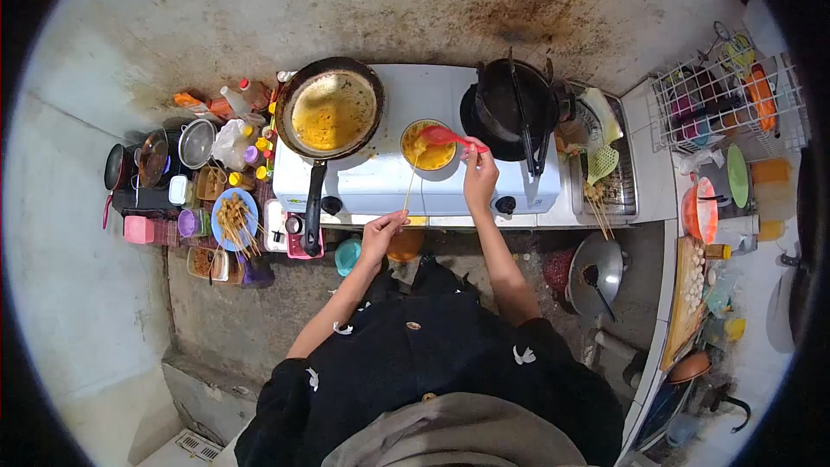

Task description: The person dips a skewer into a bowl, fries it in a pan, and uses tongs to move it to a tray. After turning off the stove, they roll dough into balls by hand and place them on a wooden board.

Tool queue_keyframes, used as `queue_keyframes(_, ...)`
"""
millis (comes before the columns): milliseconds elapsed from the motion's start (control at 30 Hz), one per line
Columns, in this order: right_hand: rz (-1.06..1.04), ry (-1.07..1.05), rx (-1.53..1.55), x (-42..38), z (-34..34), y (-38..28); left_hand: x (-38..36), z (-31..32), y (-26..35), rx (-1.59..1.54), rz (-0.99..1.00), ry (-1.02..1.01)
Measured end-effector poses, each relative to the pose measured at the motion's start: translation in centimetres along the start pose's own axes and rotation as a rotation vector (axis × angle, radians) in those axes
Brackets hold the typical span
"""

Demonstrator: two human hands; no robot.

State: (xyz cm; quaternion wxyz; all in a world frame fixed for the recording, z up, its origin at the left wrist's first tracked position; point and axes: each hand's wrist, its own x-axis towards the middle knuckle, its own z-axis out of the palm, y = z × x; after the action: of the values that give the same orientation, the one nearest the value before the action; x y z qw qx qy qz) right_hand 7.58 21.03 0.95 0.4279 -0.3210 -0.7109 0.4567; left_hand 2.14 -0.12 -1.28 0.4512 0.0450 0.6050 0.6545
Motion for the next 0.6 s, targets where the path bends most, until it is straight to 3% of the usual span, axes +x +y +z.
queue_keyframes(267,-0.12,-0.117,-0.187,0.0,-0.2,-0.2,-0.5,-0.3,0.4,0.038,0.022,-0.007)
queue_keyframes(367,-0.014,-0.045,-0.153,-0.5,0.0,0.7,-0.3,-0.2,0.7,0.025,0.022,0.007)
queue_keyframes(433,0.225,0.039,-0.054,-0.6,-0.1,0.4,0.0,-0.3,0.6,0.03,0.029,0.013)
queue_keyframes(600,0.231,0.104,0.025,-0.5,-0.6,-0.2,0.4,-0.3,0.2,0.007,0.026,0.003)
